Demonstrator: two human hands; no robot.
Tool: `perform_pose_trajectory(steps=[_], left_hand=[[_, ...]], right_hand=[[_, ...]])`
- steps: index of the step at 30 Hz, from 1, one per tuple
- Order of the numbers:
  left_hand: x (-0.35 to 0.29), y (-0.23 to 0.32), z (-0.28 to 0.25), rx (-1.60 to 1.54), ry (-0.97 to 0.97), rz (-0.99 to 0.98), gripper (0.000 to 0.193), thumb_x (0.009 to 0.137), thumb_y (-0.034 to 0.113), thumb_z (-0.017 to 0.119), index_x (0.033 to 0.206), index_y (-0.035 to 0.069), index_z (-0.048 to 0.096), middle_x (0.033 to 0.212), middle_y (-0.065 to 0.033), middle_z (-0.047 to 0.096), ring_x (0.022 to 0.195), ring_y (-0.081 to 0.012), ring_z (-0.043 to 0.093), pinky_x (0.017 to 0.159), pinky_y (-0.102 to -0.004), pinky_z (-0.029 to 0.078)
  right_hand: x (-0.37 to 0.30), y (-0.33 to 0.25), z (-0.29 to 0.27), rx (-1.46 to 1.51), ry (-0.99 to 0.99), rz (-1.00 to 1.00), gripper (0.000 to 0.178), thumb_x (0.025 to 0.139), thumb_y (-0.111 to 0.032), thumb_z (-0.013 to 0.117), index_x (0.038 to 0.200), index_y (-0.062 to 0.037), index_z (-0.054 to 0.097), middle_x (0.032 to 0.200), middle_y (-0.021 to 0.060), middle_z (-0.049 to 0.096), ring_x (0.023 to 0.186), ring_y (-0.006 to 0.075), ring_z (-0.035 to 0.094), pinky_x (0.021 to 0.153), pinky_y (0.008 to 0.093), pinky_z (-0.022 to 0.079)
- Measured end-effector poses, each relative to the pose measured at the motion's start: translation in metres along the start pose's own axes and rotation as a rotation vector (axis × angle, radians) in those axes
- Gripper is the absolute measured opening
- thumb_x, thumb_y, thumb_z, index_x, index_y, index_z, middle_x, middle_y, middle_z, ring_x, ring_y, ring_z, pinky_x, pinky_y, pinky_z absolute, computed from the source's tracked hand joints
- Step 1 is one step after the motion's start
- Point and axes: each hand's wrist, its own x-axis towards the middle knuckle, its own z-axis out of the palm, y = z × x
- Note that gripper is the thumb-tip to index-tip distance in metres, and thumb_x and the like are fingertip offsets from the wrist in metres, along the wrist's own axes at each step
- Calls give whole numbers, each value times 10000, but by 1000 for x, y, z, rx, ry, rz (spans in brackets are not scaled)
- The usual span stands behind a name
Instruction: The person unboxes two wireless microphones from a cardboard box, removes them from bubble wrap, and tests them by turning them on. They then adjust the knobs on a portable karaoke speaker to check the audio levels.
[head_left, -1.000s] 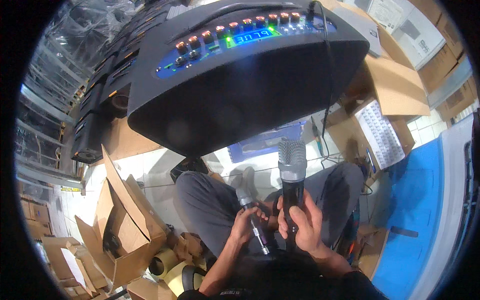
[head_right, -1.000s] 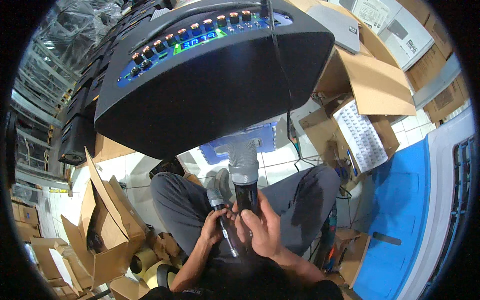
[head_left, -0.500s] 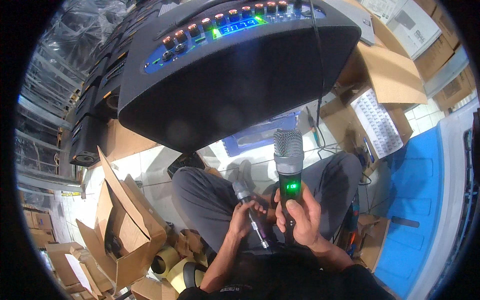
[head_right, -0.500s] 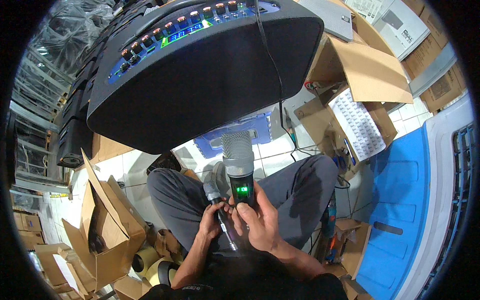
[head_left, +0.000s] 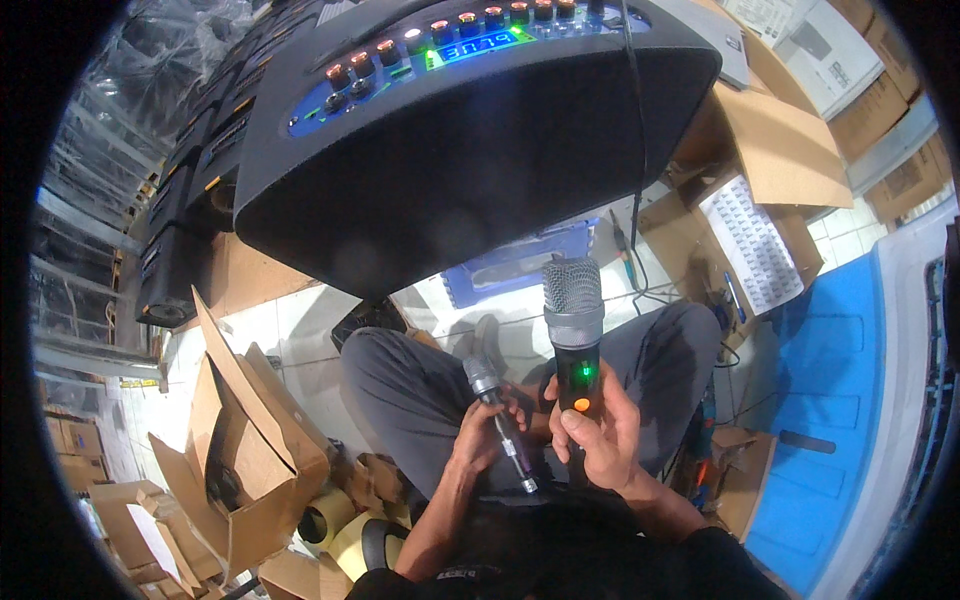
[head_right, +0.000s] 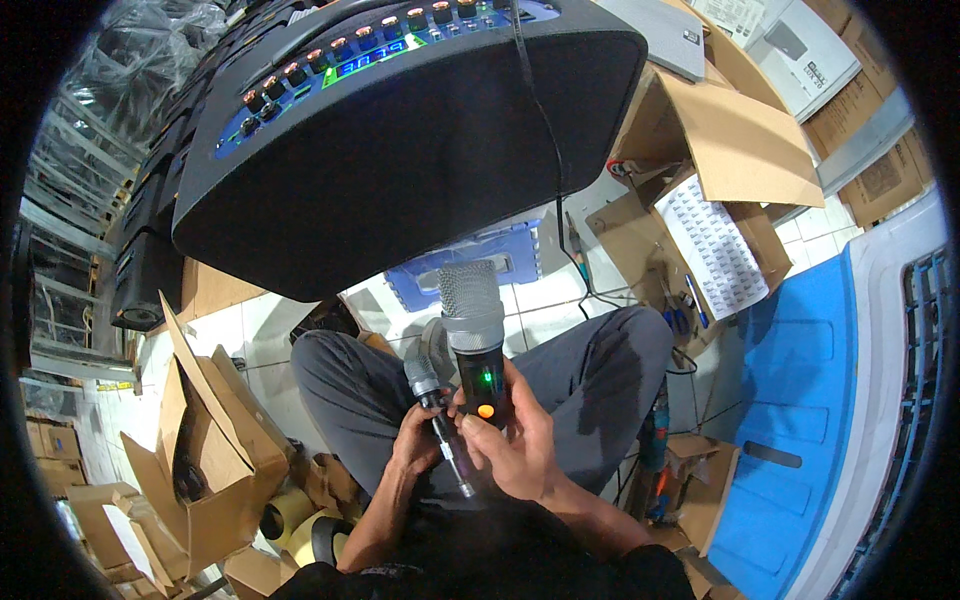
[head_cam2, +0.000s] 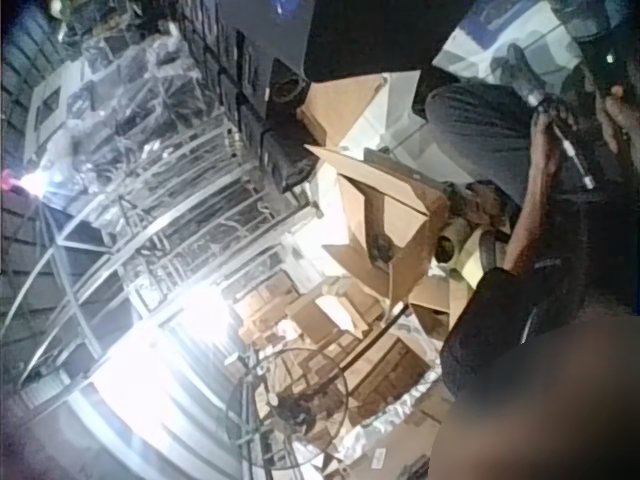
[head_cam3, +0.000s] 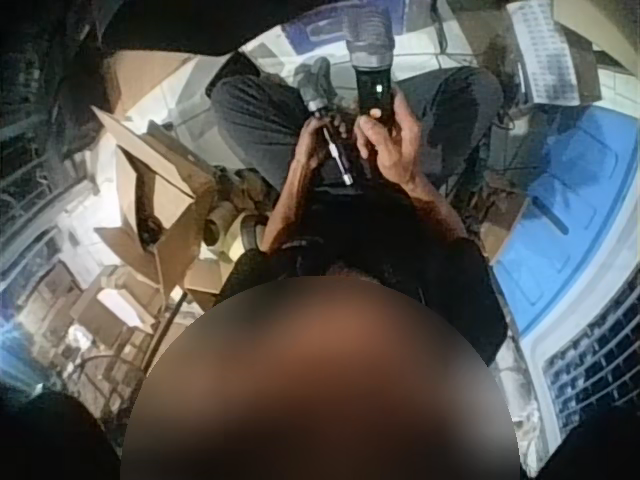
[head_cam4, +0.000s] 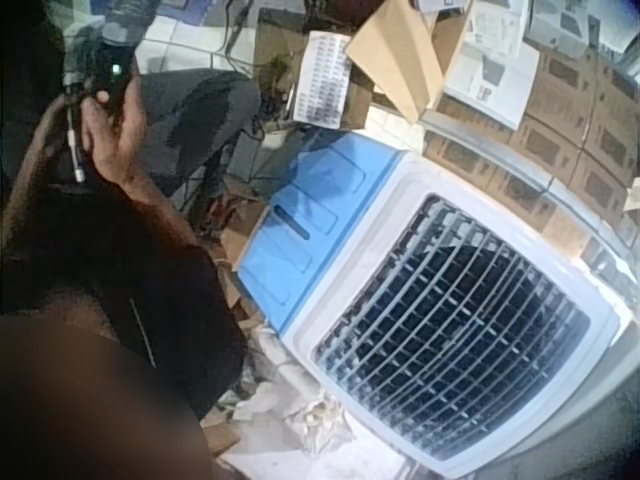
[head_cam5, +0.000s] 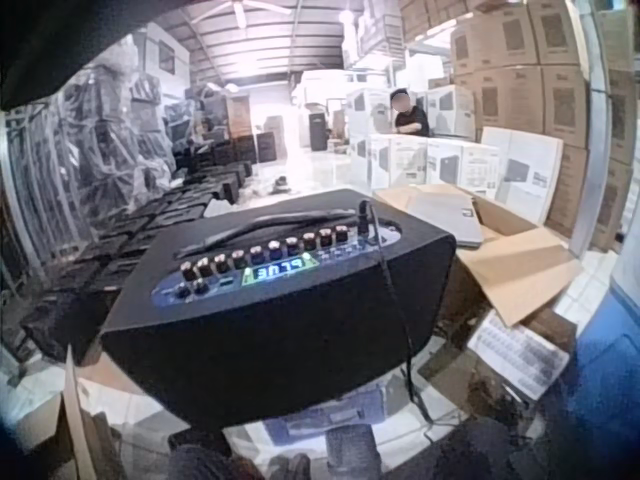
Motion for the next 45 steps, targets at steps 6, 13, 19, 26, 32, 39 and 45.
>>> perform_pose_trajectory(steps=[6, 13, 19, 26, 32, 39, 45], left_hand=[[-26, 17, 27, 34, -209, 2, 526, 816, 52, 617, 1317, -3, 466, 1111, -124, 569, 980, -279, 611, 882, -473, 535], [-53, 39, 66, 257, -152, 128, 539, 877, 3, 684, 1366, 7, 456, 1160, -118, 604, 997, -228, 623, 879, -409, 534], [-54, 37, 82, 245, -85, 293, 593, 885, 82, 729, 1377, 40, 401, 1151, -125, 596, 925, -217, 637, 748, -383, 563], [-61, 37, 85, 333, -69, 347, 571, 939, 82, 685, 1401, 47, 351, 1172, -131, 551, 896, -229, 639, 692, -368, 567], [-62, 40, 85, 368, -63, 334, 562, 940, 86, 683, 1394, 34, 355, 1159, -134, 552, 849, -228, 642, 671, -368, 567], [-65, 39, 87, 365, -74, 338, 546, 930, 79, 687, 1369, 17, 368, 1140, -135, 551, 840, -232, 644, 657, -376, 563], [-63, 39, 87, 395, -57, 342, 528, 915, 84, 700, 1337, 16, 388, 1125, -136, 551, 838, -228, 645, 646, -373, 560]], right_hand=[[-6, 0, -12, 7, -8, 21, 620, 910, 8, 562, 1471, 47, 300, 1118, 111, 582, 639, 91, 561, 525, 224, 459], [-14, 6, -17, -37, 68, 22, 529, 902, -37, 587, 1376, 63, 374, 1091, 129, 581, 585, 97, 546, 495, 231, 461], [-18, 10, -18, -42, 93, 12, 479, 895, -58, 587, 1319, 58, 398, 1049, 135, 568, 612, 102, 545, 467, 247, 483], [-22, 15, -18, -38, 106, 57, 492, 898, -48, 576, 1339, 63, 389, 1036, 137, 566, 626, 102, 541, 462, 246, 482], [-21, 16, -17, -42, 94, 38, 512, 901, -42, 570, 1366, 55, 378, 1034, 136, 566, 627, 102, 542, 464, 245, 483], [-23, 15, -17, -14, 91, 53, 522, 904, -32, 574, 1379, 53, 373, 1048, 132, 569, 620, 98, 547, 479, 240, 485], [-22, 14, -18, -3, 78, 58, 538, 902, -21, 590, 1389, 51, 372, 1055, 119, 577, 636, 96, 561, 492, 240, 487]])
